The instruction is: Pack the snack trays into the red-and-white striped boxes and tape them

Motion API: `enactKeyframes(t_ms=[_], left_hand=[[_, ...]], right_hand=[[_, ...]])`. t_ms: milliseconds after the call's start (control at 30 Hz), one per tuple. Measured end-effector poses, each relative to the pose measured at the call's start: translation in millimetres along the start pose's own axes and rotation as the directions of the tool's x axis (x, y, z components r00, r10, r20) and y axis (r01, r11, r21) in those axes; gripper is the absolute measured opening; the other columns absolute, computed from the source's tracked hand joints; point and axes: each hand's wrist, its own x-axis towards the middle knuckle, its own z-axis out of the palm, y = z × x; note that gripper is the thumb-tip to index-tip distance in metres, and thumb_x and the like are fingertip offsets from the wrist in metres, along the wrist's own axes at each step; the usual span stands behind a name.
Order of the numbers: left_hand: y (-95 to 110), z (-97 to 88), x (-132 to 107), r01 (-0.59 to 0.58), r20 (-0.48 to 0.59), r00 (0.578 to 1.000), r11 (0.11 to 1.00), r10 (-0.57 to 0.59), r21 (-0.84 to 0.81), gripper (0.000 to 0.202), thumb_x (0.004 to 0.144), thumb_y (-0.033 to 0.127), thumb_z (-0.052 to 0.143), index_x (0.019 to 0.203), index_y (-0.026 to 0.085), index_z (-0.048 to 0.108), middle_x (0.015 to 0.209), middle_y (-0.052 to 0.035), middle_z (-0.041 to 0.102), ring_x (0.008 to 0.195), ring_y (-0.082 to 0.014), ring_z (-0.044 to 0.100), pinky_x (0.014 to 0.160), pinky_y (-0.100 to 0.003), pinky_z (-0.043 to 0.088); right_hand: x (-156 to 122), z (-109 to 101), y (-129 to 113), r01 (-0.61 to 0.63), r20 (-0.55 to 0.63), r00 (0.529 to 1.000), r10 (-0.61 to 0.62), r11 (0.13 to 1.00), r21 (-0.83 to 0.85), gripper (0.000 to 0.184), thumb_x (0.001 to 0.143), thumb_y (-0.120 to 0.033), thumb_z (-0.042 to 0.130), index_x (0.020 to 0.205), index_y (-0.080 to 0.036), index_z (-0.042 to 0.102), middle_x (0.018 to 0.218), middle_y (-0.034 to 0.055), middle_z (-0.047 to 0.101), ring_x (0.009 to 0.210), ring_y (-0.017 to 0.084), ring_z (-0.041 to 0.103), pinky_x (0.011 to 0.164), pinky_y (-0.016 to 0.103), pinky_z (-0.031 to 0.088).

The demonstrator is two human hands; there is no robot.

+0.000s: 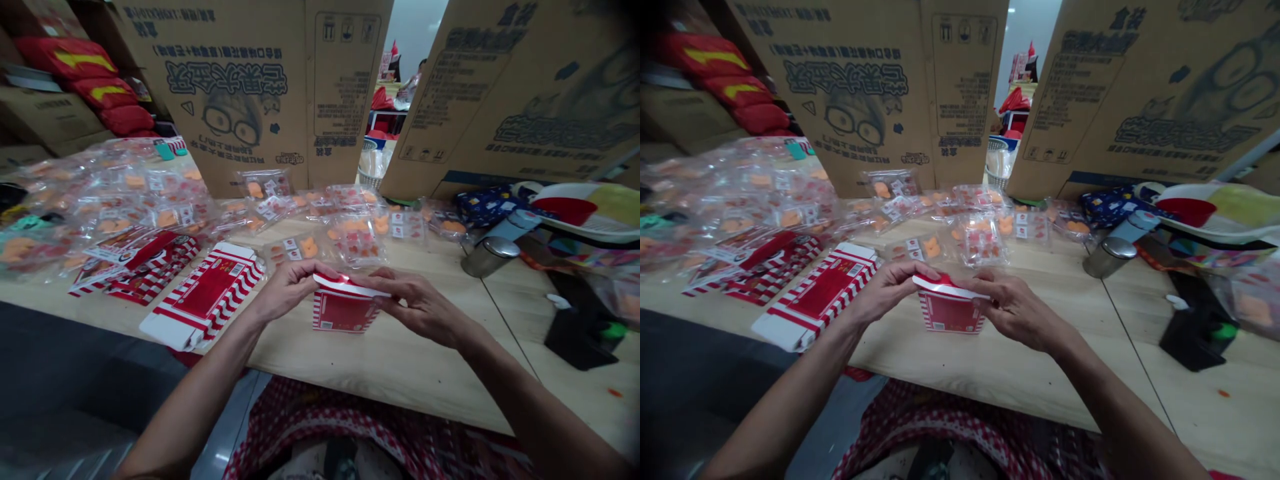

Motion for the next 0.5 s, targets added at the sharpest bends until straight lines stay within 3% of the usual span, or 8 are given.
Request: enactKeyframes(t_ms=[100, 167, 267, 367, 500], left_hand=[[26.4, -6.5, -4.7, -0.009, 0.025, 1.000, 0.927, -0.001, 0.374, 0.033, 0.089, 0.022, 0.057, 0.117, 0.018, 0.074, 0.109, -0.0076, 0.076, 0.099, -0.0215, 0.068, 0.087, -0.030, 0.051], [42.7, -11.6, -7.6, 0.005, 0.094, 0.994, 0.863, -0.061, 0.505, 0.044, 0.087, 0.020, 0.057, 0.130, 0.021, 0.068, 0.109, -0.0067, 0.076, 0.096, -0.0219, 0.068, 0.083, -0.030, 0.051], [58.8, -17.2, -8.3, 0.017, 0.214, 0.968, 0.888, -0.130, 0.460, 0.057, 0.086, 0.027, 0.062, 0.142, 0.021, 0.057, 0.117, -0.0088, 0.075, 0.095, -0.0227, 0.069, 0.076, -0.028, 0.051], [63.2, -17.6, -4.3, -0.011, 0.248, 0.962, 0.891, -0.114, 0.453, 0.059, 0.082, 0.032, 0.071, 0.139, 0.020, 0.061, 0.118, -0.0091, 0.074, 0.092, -0.0220, 0.069, 0.072, -0.025, 0.050], [51.4, -9.2, 0.7, -0.009, 0.199, 0.975, 0.869, -0.103, 0.496, 0.039, 0.085, 0.026, 0.063, 0.122, 0.020, 0.073, 0.082, -0.0005, 0.073, 0.068, -0.0142, 0.061, 0.059, -0.021, 0.042]], right_hand=[[1.3, -2.5, -2.8, 0.018, 0.019, 1.000, -0.017, 0.999, -0.037, 0.051, 0.099, -0.015, 0.047, 0.147, -0.032, 0.052, 0.135, 0.0080, 0.064, 0.117, 0.024, 0.063, 0.100, 0.043, 0.052], [1.2, -0.1, -3.1, 0.033, -0.018, 0.999, -0.034, 0.996, -0.086, 0.056, 0.095, -0.012, 0.048, 0.149, -0.030, 0.050, 0.144, 0.0083, 0.059, 0.125, 0.025, 0.060, 0.105, 0.047, 0.050], [-0.5, 4.8, -3.3, 0.023, -0.084, 0.996, -0.035, 0.990, -0.138, 0.058, 0.090, -0.011, 0.051, 0.146, -0.027, 0.054, 0.144, 0.0090, 0.060, 0.129, 0.027, 0.059, 0.107, 0.051, 0.050], [-2.2, 3.4, -4.9, -0.021, -0.096, 0.995, 0.010, 0.994, -0.112, 0.051, 0.092, -0.017, 0.052, 0.142, -0.024, 0.058, 0.141, 0.0096, 0.062, 0.126, 0.028, 0.062, 0.104, 0.050, 0.053], [-2.3, -6.3, -7.8, -0.077, -0.047, 0.996, 0.079, 0.996, 0.035, 0.038, 0.104, -0.035, 0.045, 0.135, -0.026, 0.065, 0.128, 0.0067, 0.071, 0.109, 0.026, 0.070, 0.088, 0.041, 0.060]])
